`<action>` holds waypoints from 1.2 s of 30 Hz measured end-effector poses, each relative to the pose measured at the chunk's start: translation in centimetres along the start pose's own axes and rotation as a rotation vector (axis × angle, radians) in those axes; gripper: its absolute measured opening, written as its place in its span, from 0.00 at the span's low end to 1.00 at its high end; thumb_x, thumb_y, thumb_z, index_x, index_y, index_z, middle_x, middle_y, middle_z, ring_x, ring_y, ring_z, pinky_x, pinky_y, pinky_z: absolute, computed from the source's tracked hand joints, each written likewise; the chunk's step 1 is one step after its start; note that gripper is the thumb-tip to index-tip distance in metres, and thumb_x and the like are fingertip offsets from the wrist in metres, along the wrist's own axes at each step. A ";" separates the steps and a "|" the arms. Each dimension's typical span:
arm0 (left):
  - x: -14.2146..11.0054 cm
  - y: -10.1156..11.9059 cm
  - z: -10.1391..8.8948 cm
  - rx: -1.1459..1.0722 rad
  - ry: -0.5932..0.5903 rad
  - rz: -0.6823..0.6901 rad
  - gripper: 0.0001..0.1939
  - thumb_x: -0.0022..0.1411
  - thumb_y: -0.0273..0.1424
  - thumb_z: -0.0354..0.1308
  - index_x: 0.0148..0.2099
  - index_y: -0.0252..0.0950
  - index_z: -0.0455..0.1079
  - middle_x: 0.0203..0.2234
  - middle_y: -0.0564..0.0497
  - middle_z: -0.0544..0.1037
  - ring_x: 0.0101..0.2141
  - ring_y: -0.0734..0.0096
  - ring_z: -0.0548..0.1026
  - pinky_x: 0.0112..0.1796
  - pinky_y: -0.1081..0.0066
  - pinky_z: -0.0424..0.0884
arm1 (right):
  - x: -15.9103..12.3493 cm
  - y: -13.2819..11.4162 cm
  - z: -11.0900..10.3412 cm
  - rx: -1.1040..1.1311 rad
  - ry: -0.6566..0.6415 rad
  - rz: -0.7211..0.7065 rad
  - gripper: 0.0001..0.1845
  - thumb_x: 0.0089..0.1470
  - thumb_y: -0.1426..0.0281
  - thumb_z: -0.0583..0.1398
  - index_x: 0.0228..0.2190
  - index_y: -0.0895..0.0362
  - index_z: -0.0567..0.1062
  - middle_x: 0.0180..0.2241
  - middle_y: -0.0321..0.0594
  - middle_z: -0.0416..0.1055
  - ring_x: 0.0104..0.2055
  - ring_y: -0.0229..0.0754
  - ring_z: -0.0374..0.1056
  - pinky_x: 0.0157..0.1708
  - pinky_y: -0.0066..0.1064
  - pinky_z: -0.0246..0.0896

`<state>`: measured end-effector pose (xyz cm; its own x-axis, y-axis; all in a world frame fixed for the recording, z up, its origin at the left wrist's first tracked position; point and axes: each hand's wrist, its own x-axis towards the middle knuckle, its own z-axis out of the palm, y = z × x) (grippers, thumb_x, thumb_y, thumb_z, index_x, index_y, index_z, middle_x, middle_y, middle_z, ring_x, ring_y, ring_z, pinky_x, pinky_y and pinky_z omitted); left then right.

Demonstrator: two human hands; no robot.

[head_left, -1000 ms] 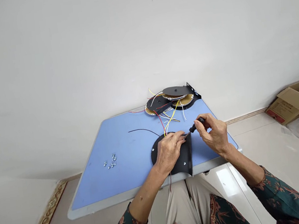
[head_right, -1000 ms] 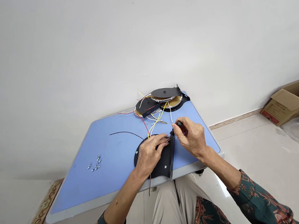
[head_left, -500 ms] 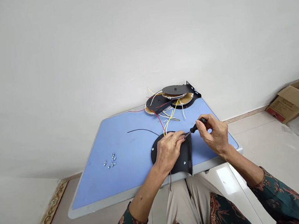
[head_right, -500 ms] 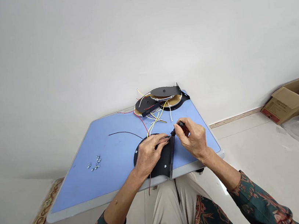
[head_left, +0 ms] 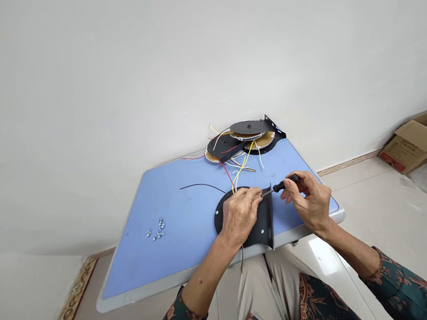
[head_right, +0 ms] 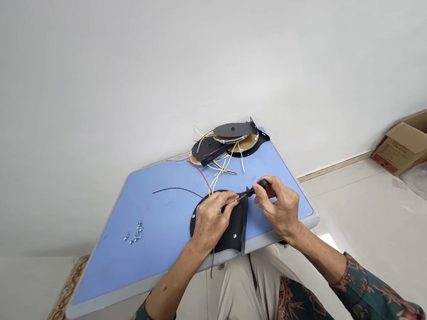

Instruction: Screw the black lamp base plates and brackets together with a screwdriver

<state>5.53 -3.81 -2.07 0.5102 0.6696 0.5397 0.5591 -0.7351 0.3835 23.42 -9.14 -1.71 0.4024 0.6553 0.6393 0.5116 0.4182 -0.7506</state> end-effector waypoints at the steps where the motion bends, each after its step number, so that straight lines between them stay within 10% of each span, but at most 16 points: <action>1: 0.0 0.0 0.0 -0.001 -0.003 0.001 0.07 0.66 0.23 0.58 0.44 0.39 0.74 0.36 0.51 0.82 0.37 0.69 0.81 0.41 0.70 0.76 | 0.0 -0.1 0.1 0.031 0.000 0.035 0.09 0.64 0.62 0.60 0.35 0.55 0.72 0.22 0.32 0.75 0.19 0.35 0.72 0.19 0.26 0.68; 13: 1.3 0.1 0.7 -0.233 0.039 -0.135 0.10 0.64 0.21 0.58 0.44 0.39 0.75 0.35 0.51 0.82 0.37 0.68 0.82 0.44 0.66 0.79 | 2.1 -1.8 -0.2 -0.032 -0.076 -0.058 0.10 0.62 0.62 0.61 0.33 0.55 0.72 0.24 0.34 0.75 0.20 0.35 0.73 0.20 0.24 0.68; 26: 1.0 -0.4 0.0 -0.221 -0.081 -0.064 0.16 0.67 0.21 0.54 0.54 0.38 0.74 0.45 0.49 0.83 0.45 0.67 0.81 0.49 0.66 0.78 | 1.8 -1.3 -0.4 -0.079 -0.115 -0.055 0.10 0.62 0.62 0.60 0.31 0.55 0.71 0.20 0.32 0.73 0.19 0.34 0.72 0.21 0.23 0.66; 36: 1.7 -1.1 -0.8 0.018 -0.151 0.041 0.08 0.66 0.22 0.58 0.43 0.37 0.77 0.35 0.49 0.81 0.38 0.65 0.79 0.43 0.65 0.75 | 1.3 -0.7 -0.6 -0.068 -0.076 -0.036 0.09 0.62 0.64 0.61 0.33 0.56 0.72 0.20 0.32 0.73 0.19 0.34 0.72 0.20 0.23 0.66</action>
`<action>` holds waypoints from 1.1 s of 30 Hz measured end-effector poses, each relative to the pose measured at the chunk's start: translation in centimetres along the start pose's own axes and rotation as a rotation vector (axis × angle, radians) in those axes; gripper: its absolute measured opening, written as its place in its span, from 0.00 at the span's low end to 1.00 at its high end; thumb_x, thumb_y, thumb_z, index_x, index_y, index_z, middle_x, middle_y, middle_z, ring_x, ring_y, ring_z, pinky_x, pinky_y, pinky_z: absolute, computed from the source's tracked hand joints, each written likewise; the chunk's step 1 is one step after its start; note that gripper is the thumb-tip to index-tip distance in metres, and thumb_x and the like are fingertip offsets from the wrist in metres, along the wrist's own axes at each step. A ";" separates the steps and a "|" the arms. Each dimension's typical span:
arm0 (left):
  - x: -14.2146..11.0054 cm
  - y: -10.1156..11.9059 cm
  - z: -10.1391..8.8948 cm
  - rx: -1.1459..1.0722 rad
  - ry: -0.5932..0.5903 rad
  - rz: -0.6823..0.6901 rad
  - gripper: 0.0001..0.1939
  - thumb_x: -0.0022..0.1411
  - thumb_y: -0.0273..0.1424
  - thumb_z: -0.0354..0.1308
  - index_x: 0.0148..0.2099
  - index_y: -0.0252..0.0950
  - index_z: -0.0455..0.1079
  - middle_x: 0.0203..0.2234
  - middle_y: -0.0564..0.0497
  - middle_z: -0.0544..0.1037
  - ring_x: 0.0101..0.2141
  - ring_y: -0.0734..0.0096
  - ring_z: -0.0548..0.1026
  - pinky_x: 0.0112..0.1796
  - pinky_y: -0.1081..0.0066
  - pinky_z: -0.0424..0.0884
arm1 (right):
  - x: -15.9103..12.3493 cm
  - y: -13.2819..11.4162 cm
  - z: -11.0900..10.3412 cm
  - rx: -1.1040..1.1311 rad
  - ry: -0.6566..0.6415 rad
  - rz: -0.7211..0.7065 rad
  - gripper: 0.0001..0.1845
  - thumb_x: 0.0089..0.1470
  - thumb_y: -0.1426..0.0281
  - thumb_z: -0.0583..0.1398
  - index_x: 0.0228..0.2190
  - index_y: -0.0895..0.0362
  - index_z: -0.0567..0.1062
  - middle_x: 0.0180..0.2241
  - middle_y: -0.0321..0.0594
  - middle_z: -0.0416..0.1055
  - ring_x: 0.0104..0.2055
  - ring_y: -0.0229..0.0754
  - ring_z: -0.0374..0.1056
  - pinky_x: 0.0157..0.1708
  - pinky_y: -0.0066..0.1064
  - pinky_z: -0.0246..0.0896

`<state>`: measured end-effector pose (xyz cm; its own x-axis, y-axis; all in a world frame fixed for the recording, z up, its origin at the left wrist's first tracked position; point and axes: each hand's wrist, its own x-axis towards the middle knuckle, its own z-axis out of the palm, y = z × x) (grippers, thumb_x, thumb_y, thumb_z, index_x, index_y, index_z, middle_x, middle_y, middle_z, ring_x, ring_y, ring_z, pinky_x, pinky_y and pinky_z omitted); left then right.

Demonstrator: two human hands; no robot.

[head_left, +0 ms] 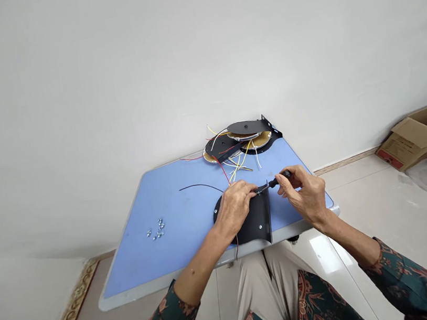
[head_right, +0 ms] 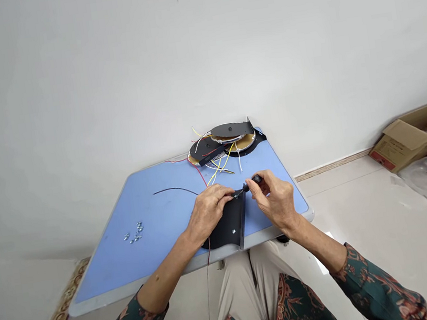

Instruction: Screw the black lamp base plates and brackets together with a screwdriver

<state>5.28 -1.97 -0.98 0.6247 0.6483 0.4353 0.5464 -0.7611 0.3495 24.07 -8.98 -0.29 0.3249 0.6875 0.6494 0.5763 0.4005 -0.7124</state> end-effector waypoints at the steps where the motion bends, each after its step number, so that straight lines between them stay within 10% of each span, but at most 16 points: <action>1: 0.0 0.0 0.0 0.018 -0.021 -0.001 0.08 0.66 0.22 0.59 0.43 0.36 0.77 0.35 0.49 0.81 0.38 0.65 0.79 0.43 0.65 0.75 | -0.1 0.0 0.0 0.002 0.010 0.005 0.08 0.62 0.64 0.61 0.33 0.56 0.72 0.21 0.32 0.73 0.19 0.34 0.72 0.19 0.23 0.66; 33: 0.0 0.3 0.4 0.038 -0.073 -0.089 0.08 0.67 0.21 0.56 0.38 0.35 0.76 0.33 0.49 0.79 0.36 0.66 0.76 0.42 0.67 0.71 | -2.0 0.2 0.3 0.114 0.086 0.204 0.09 0.63 0.63 0.61 0.35 0.55 0.72 0.21 0.32 0.76 0.19 0.37 0.74 0.22 0.27 0.70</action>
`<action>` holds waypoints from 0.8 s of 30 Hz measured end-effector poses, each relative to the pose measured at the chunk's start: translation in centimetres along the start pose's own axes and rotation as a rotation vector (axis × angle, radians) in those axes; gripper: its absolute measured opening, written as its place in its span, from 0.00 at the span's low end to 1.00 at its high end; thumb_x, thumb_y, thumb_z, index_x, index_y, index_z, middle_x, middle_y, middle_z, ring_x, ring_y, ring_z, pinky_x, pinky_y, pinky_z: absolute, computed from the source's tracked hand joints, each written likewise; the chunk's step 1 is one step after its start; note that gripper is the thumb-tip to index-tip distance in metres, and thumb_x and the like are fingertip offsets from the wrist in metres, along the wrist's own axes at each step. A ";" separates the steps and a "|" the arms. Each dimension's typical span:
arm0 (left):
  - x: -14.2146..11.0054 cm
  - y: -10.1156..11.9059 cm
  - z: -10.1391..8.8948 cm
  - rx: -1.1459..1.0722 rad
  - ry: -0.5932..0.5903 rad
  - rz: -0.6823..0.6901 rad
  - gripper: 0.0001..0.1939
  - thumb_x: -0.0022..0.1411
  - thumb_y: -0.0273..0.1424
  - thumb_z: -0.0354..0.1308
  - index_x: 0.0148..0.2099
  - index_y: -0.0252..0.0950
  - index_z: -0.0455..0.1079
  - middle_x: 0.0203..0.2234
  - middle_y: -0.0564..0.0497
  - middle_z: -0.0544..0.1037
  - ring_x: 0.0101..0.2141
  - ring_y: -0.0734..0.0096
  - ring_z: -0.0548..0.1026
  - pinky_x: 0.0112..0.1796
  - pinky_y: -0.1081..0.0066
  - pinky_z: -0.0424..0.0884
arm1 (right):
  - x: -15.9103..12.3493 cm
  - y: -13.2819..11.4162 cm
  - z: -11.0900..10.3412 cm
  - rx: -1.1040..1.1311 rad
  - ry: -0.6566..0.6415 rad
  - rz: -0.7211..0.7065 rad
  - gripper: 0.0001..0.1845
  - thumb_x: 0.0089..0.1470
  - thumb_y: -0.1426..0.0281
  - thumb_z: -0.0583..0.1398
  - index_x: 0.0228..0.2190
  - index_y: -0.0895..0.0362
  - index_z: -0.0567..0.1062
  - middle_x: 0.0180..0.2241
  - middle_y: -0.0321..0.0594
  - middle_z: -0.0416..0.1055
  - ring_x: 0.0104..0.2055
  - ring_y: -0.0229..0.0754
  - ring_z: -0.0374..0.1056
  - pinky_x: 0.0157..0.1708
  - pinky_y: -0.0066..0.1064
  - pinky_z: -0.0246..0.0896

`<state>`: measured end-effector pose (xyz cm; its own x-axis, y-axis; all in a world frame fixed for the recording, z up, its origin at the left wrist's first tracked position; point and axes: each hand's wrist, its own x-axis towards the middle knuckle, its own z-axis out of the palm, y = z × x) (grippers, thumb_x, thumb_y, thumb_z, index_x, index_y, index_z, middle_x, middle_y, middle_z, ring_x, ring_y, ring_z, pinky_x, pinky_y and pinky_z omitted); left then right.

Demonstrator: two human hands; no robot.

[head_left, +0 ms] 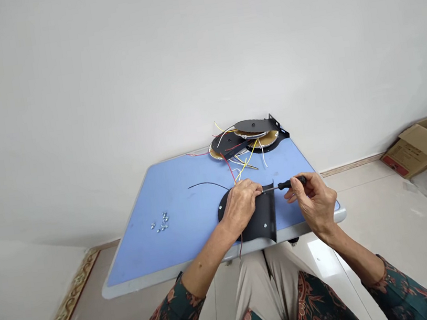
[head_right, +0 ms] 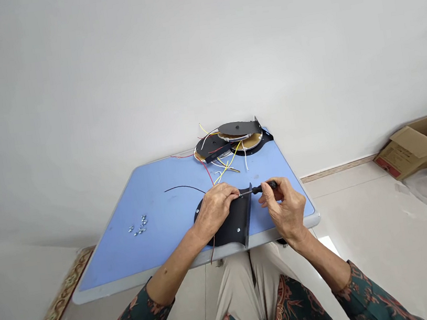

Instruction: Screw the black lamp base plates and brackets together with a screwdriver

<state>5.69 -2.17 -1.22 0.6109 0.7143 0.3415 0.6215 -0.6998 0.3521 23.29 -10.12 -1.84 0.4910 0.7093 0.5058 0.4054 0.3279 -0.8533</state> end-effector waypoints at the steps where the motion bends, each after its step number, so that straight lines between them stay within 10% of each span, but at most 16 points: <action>1: 0.0 0.0 0.0 -0.008 0.006 0.000 0.08 0.67 0.21 0.56 0.38 0.35 0.76 0.33 0.49 0.79 0.37 0.66 0.76 0.42 0.67 0.71 | 0.0 0.0 0.0 0.013 0.002 0.014 0.09 0.63 0.62 0.61 0.35 0.55 0.72 0.21 0.33 0.76 0.20 0.38 0.74 0.22 0.28 0.71; 24: 0.0 0.6 0.6 -0.101 0.082 0.010 0.09 0.66 0.21 0.57 0.38 0.37 0.77 0.33 0.50 0.81 0.37 0.67 0.77 0.45 0.65 0.71 | 3.0 -2.7 -0.3 -0.201 -0.187 -0.220 0.10 0.63 0.62 0.59 0.33 0.55 0.72 0.21 0.33 0.75 0.20 0.35 0.74 0.23 0.25 0.69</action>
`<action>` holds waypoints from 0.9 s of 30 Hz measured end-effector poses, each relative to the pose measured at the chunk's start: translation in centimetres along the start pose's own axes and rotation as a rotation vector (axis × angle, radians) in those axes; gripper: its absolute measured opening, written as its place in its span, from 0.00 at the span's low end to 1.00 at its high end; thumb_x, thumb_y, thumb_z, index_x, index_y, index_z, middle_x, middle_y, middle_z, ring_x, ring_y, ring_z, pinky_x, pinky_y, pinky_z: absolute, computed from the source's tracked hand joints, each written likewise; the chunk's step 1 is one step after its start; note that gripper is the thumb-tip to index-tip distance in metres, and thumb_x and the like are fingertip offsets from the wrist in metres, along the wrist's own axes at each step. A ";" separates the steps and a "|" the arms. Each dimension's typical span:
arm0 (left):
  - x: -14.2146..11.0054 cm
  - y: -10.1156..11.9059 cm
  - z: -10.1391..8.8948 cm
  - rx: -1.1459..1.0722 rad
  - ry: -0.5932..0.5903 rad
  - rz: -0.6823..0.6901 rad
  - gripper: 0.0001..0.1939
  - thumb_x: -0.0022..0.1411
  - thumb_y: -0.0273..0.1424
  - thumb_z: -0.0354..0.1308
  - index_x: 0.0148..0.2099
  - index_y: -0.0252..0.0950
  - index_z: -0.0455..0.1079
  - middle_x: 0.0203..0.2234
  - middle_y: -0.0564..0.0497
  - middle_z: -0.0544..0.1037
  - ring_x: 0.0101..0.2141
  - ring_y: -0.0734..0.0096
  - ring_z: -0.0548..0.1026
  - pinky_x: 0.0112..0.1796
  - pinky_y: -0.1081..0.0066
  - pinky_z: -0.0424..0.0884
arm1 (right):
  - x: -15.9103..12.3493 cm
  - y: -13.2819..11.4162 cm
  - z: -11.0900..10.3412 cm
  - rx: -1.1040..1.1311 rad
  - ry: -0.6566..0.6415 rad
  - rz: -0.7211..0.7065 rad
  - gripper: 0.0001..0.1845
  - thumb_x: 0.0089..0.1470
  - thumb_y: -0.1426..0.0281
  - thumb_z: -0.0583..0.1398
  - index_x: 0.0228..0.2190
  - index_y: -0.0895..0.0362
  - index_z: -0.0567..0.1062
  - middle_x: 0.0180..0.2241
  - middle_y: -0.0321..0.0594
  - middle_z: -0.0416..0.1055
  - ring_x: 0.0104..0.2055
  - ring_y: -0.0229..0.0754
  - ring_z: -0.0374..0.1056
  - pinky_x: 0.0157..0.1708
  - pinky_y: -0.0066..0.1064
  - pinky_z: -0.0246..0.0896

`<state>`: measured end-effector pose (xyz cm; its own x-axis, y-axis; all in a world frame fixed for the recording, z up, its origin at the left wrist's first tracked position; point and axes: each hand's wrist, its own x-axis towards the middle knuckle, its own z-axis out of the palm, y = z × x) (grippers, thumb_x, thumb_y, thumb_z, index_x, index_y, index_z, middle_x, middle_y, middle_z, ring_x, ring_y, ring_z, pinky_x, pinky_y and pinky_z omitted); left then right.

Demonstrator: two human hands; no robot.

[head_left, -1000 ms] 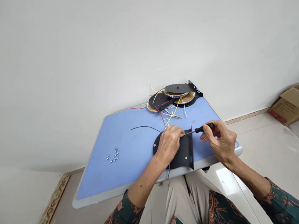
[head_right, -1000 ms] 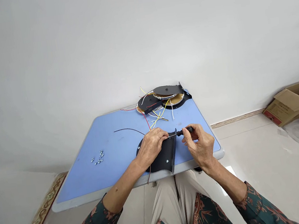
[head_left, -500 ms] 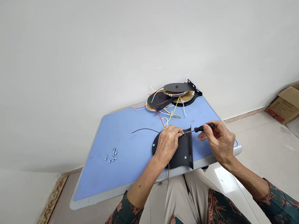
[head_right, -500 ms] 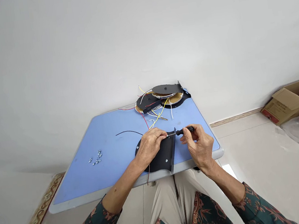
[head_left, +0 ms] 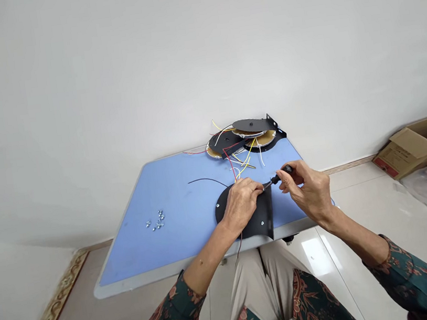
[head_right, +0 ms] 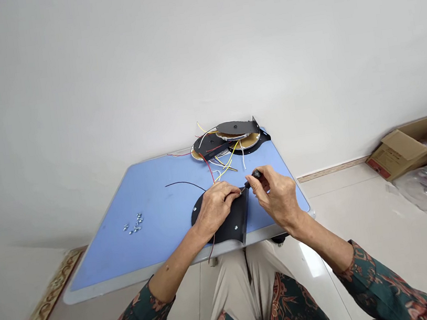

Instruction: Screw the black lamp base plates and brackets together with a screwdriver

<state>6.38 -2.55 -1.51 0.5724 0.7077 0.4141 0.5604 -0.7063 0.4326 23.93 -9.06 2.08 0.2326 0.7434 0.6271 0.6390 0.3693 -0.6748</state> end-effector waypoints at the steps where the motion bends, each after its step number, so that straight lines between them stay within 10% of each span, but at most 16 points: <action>1: -0.1 0.0 0.0 -0.001 0.002 0.004 0.09 0.66 0.21 0.57 0.38 0.37 0.77 0.34 0.50 0.81 0.37 0.67 0.77 0.45 0.65 0.71 | 0.1 0.0 0.0 -0.007 -0.014 0.000 0.10 0.63 0.62 0.59 0.33 0.55 0.72 0.20 0.33 0.74 0.20 0.35 0.73 0.23 0.25 0.69; 27: 0.4 0.4 -0.8 -0.204 0.017 -0.141 0.06 0.63 0.22 0.59 0.37 0.37 0.74 0.32 0.52 0.81 0.33 0.67 0.78 0.37 0.69 0.71 | 3.5 -1.9 2.7 -0.460 -0.327 -0.220 0.11 0.65 0.62 0.56 0.33 0.55 0.68 0.22 0.36 0.71 0.21 0.38 0.64 0.23 0.29 0.44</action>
<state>6.37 -2.55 -0.52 0.4861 0.8002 0.3512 0.5000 -0.5843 0.6393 21.53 -5.69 4.54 -0.1313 0.8368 0.5316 0.9151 0.3086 -0.2597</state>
